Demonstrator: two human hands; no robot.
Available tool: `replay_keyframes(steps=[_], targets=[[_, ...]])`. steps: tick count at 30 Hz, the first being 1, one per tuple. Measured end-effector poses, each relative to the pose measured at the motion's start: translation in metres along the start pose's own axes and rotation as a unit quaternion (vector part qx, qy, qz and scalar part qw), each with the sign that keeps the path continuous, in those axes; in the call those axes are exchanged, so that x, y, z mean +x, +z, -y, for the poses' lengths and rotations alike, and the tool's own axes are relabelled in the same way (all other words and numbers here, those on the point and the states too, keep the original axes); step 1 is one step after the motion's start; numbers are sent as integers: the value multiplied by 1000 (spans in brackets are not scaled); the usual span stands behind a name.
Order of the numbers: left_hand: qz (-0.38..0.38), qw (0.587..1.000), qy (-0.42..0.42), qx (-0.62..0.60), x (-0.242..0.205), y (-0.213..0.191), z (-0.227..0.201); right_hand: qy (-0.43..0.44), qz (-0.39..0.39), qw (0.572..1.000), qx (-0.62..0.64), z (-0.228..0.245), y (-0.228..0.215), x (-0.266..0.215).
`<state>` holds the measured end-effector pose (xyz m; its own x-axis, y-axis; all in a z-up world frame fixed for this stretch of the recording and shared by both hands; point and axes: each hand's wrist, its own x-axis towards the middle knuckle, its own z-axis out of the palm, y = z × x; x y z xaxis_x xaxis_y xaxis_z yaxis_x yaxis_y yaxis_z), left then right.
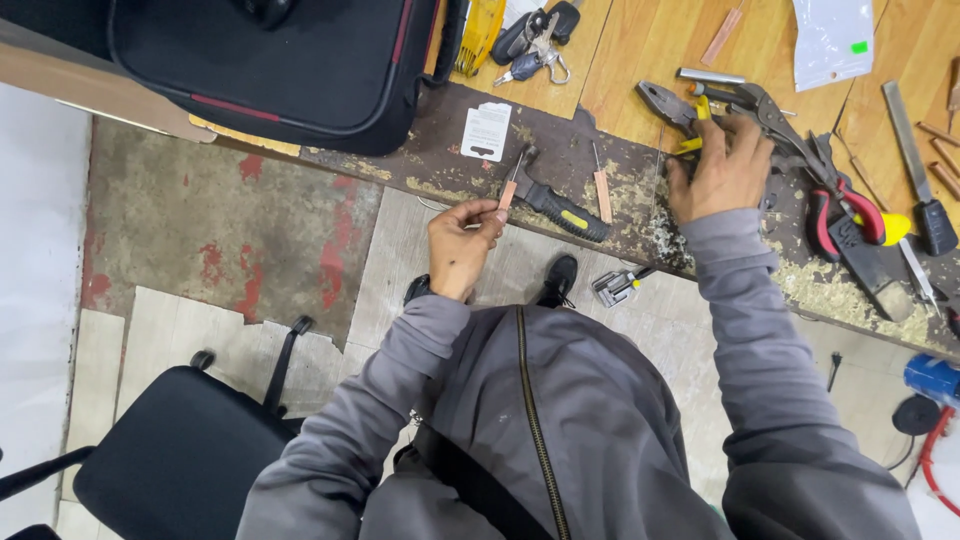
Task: Refining and shaping a small copper strip using pliers and a hammer on a workshop bench.
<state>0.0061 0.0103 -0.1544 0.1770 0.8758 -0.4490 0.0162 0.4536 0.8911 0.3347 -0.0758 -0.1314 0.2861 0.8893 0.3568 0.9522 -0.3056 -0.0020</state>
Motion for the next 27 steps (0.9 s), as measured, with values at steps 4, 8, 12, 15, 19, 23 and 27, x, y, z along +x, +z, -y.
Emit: replay_keyframes(steps=[4,8,12,15,19,23,27], targets=[[10,1000,1,24,4,-2,-1,7,5,1000,2,1,1,4],[21,998,9,54,11,-7,4,9,27,999,20,4,2,5],[37,996,30,82,16,-11,4,11,48,998,46,-1,4,3],[45,995,37,82,19,-14,2,11,63,997,54,-9,10,2],[58,994,38,80,19,-13,2,13,75,995,69,-11,12,3],[69,996,29,58,13,-22,-14,18,108,993,52,-18,13,10],[73,997,4,29,6,-32,-32,8,179,980,80,-17,-2,23]])
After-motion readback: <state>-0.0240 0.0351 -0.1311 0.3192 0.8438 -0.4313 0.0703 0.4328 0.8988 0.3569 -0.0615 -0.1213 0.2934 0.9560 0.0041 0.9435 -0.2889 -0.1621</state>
